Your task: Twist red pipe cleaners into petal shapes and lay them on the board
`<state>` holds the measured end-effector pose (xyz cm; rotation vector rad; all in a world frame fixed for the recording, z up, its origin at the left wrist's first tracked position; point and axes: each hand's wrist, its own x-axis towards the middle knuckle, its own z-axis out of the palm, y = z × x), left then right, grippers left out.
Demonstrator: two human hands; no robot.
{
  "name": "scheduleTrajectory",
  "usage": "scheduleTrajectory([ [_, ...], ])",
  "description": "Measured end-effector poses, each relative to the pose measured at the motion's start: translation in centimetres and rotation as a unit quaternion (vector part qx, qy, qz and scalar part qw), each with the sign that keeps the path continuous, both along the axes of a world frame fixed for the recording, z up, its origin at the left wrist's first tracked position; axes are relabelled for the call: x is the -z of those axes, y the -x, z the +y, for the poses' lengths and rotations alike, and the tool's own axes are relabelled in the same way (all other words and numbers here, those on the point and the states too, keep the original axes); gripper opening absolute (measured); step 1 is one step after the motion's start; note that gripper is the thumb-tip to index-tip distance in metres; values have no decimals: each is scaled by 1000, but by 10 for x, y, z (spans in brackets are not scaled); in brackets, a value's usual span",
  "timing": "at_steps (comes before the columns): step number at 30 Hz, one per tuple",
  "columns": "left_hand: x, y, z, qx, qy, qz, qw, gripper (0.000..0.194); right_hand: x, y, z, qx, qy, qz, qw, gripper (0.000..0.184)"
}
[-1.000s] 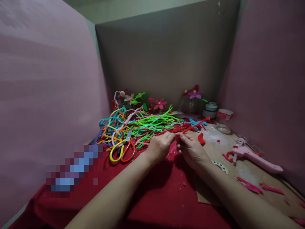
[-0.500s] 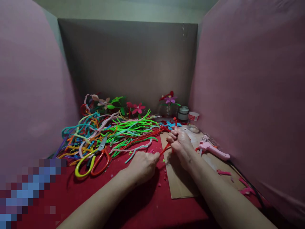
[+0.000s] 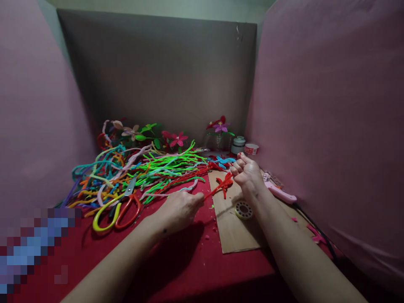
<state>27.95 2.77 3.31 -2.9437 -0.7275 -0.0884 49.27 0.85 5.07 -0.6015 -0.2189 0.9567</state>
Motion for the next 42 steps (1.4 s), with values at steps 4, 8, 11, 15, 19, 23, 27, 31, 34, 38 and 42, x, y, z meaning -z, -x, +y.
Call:
scheduleTrajectory([
  [4,-1,2,5,-12,46,-43,998,25,1,-6,-1,-38,-33,28,998,27],
  [8,-7,3,8,-19,234,-154,960,29,1,-8,-1,-27,-68,13,997,31],
  [11,-12,4,9,-43,405,-214,888,29,0,-9,-1,-8,-73,8,997,29],
  [15,-13,9,15,-64,485,-246,837,29,-1,-9,-1,-23,-72,4,997,32],
  [19,-12,12,19,-56,499,-254,826,31,-2,-4,-2,15,-77,-73,994,33],
  [23,-15,11,18,-66,473,-247,843,29,-3,-2,-2,30,-105,-117,987,27],
  [27,-17,11,17,-51,413,-223,882,30,-3,-3,-3,21,-88,-115,989,32],
  [31,-16,11,19,-43,367,-213,905,31,-4,0,-4,37,-120,-154,980,24],
  [34,-13,11,20,-39,338,-207,917,32,-5,3,-4,55,-117,-183,975,21],
  [38,-9,10,21,-33,278,-183,942,31,-6,3,-4,73,-102,-171,977,22],
  [42,-3,5,12,-31,186,-121,975,29,-5,-5,-4,54,-72,-81,993,28],
])
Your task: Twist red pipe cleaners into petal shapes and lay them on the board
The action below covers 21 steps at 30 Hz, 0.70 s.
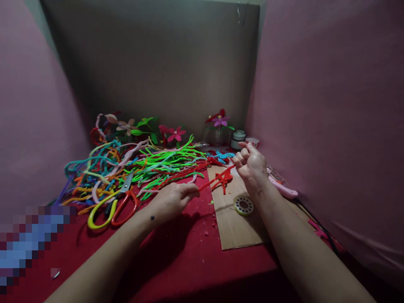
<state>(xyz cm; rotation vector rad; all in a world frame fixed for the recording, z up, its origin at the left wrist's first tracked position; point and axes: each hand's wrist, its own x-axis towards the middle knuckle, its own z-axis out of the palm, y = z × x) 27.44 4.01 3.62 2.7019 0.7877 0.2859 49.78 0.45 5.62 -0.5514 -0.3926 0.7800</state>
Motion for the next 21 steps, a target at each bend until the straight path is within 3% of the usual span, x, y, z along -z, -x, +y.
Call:
scheduleTrajectory([
  [4,6,-6,-11,-4,-127,86,988,29,1,-13,-1,-55,18,108,992,34],
  [6,6,-6,-11,-3,-145,92,985,26,1,-19,-3,-62,12,137,989,38],
  [11,-1,5,9,-25,-50,-26,998,26,0,-25,-4,-58,-16,155,986,42],
  [15,-10,16,24,-51,28,-139,989,33,2,-28,-3,-43,-29,128,990,42],
  [18,-15,21,24,-75,29,-158,984,33,4,-30,-2,-40,-28,118,992,42],
  [21,-20,25,20,-17,22,-122,992,31,5,-31,-2,-41,-20,114,992,42],
])
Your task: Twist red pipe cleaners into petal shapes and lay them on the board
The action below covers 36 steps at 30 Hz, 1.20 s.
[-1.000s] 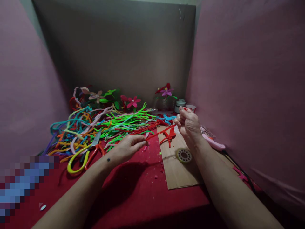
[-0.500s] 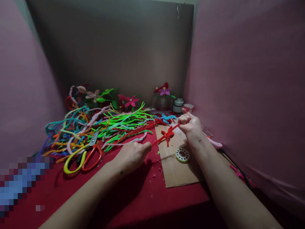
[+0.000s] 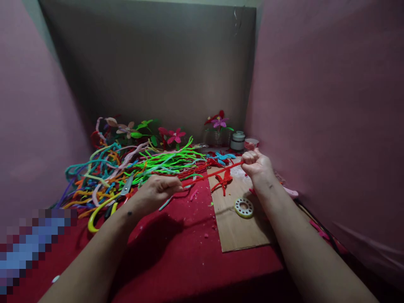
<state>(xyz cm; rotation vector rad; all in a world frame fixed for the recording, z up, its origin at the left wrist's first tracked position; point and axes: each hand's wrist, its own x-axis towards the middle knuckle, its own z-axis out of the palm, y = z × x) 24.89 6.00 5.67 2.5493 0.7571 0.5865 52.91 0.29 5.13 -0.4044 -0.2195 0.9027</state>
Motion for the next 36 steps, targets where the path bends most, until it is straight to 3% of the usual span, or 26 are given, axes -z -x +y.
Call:
scheduleTrajectory([
  [3,-4,3,-4,32,32,1,999,29,1,-1,1,-6,18,21,1000,44],
  [6,-6,4,-4,-42,106,-91,989,24,2,1,2,-15,13,35,999,44],
  [8,-5,3,-2,-96,166,-174,966,22,4,2,3,-24,2,35,999,44],
  [11,-3,0,4,-128,245,-323,905,16,6,6,4,-37,-12,48,998,44],
  [14,1,-4,11,-128,314,-467,817,13,7,12,4,-61,-25,65,996,43],
  [21,1,-11,12,-106,436,-619,645,10,13,30,9,-110,-29,71,991,31],
  [23,0,-11,11,-108,458,-629,619,14,13,36,10,-119,-28,68,990,27],
  [26,0,-10,13,-87,459,-612,638,14,11,46,9,-139,-27,51,989,24],
  [30,1,-9,12,-31,425,-580,695,5,10,60,5,-178,-11,-21,984,15],
  [36,-1,-14,-9,-2,410,-465,785,13,13,88,-6,-293,-13,-164,942,9],
])
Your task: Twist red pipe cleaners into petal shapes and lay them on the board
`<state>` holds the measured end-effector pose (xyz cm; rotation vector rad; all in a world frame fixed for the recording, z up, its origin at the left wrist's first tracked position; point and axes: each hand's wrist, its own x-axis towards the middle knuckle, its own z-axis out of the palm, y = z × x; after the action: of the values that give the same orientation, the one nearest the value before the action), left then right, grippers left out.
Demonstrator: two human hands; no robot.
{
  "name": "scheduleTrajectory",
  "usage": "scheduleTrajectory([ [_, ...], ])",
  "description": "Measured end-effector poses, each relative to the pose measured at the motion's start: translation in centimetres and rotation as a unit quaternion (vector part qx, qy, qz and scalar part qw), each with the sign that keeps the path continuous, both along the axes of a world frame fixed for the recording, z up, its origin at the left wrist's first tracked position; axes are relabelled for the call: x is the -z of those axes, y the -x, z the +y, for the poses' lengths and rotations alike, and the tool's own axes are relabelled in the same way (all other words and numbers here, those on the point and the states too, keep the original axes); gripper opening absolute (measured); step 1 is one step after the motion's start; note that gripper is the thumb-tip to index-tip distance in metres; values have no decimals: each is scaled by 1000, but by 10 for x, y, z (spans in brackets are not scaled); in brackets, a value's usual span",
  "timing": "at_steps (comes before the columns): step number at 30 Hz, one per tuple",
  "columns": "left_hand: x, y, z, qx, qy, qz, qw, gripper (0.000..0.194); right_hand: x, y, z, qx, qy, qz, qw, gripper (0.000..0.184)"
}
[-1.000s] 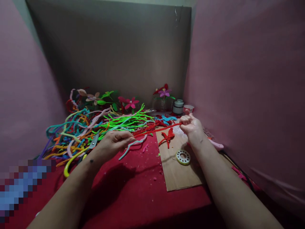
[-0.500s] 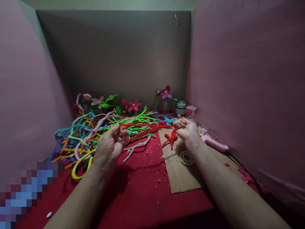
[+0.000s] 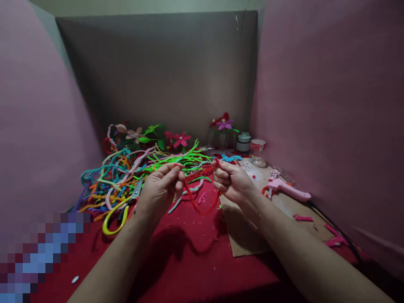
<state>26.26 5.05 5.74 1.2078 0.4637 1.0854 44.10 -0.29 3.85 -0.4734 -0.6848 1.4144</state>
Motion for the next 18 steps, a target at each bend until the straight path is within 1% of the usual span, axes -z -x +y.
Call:
scheduleTrajectory([
  [3,3,-6,-11,32,-30,60,997,18,-1,15,-8,-39,6,-33,999,18],
  [6,9,-11,-17,52,-68,111,990,22,2,26,-12,-72,4,-63,995,18],
  [10,15,-14,-19,45,-113,150,981,21,8,33,-12,-96,1,-100,990,18],
  [13,15,-13,-18,33,-110,169,979,21,11,34,-12,-99,3,-119,988,19],
  [18,14,-12,-18,21,-80,181,980,22,13,35,-13,-99,3,-138,985,20],
])
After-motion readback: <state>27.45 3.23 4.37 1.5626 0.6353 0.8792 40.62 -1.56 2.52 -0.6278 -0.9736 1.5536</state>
